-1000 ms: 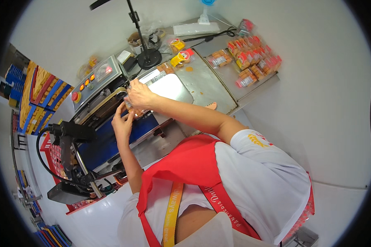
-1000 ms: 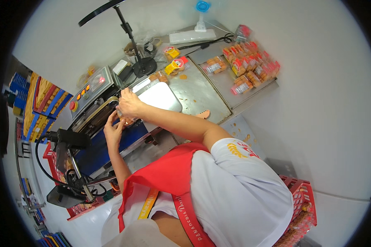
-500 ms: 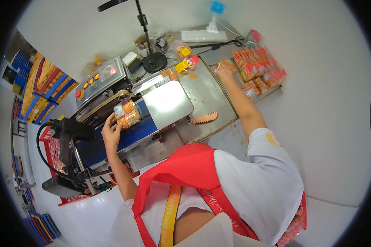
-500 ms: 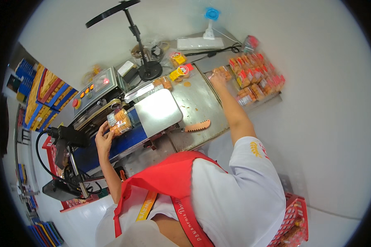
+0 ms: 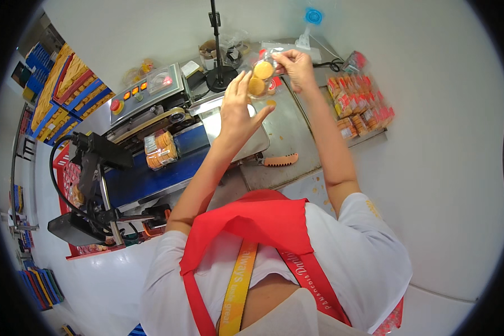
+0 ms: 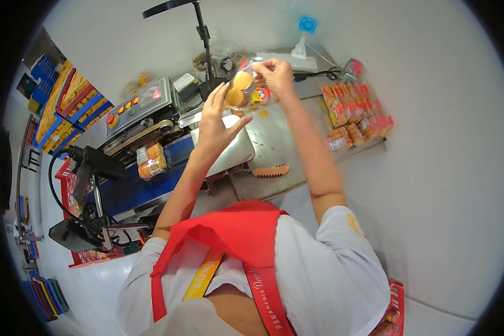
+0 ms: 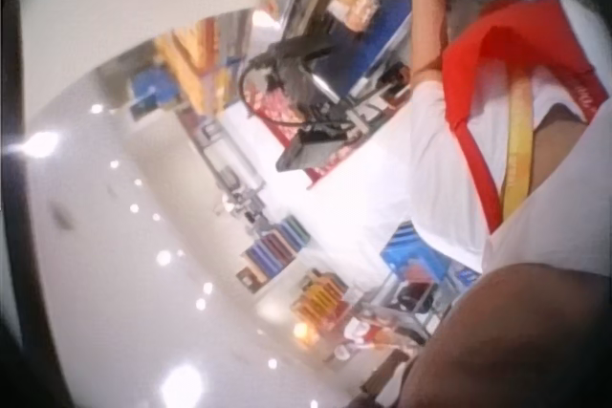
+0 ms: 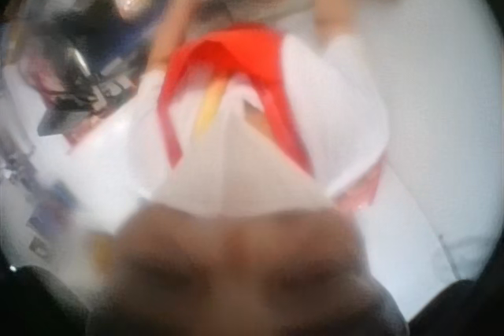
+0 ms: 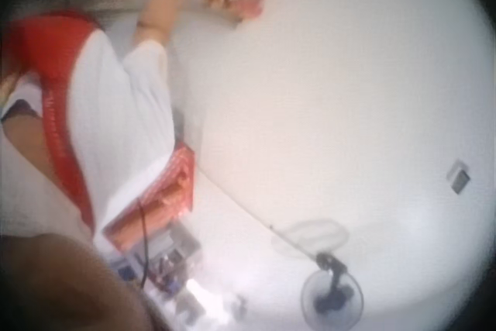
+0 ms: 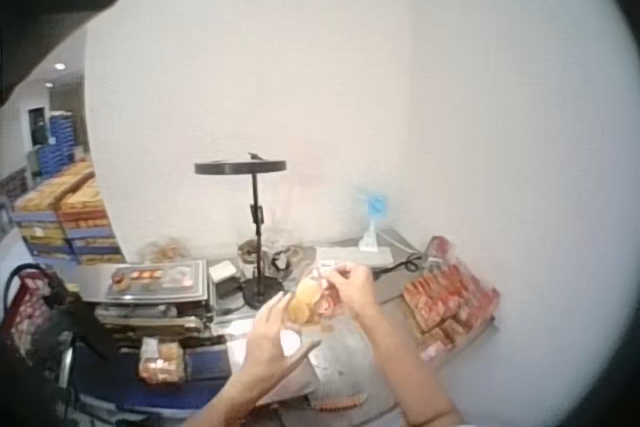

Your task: The person repeatedly picks up small bread rolls, places them into clear plastic bags, and seals the bags using a heat-sealing machine. The sealed packages are then placed on a nearby tray. The process is repeated continuously for multiple rolls.

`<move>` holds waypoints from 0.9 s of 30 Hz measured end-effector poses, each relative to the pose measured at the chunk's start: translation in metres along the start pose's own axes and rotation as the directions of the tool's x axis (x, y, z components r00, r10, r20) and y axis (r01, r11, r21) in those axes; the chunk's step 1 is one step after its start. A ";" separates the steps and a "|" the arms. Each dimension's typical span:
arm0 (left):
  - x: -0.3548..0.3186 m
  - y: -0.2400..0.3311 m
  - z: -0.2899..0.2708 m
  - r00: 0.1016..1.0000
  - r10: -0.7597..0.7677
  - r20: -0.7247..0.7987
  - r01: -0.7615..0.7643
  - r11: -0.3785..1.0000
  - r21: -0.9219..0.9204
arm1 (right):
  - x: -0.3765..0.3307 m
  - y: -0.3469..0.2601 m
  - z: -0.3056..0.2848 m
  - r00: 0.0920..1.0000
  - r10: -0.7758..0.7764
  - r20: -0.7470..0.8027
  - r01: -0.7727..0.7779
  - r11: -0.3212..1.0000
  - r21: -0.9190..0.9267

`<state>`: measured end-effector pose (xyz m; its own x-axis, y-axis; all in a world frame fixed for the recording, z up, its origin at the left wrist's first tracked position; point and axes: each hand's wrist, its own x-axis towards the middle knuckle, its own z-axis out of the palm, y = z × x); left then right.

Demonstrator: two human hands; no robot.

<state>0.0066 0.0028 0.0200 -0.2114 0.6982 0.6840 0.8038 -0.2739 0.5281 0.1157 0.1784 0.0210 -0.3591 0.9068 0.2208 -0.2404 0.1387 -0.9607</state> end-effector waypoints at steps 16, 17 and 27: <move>0.001 -0.094 -0.006 0.813 -0.255 0.524 0.457 -0.277 -0.845 | -0.070 -0.032 0.059 0.961 -0.079 0.265 0.142 0.964 -0.224; 0.001 -0.090 -0.008 0.863 -0.299 0.408 0.395 -0.107 -0.912 | -0.075 -0.030 0.064 0.937 -0.171 0.303 0.272 0.902 -0.334; -0.057 -0.103 -0.017 0.936 -0.350 -0.028 0.322 0.889 -0.326 | -0.087 0.093 0.058 0.906 -0.305 0.292 0.355 0.925 -0.134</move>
<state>-0.0732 -0.0199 -0.0648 -0.4948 0.7310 0.4699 0.4654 -0.2338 0.8537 0.0719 0.0890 -0.0776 -0.5155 0.6633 0.5424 -0.2293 0.5031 -0.8332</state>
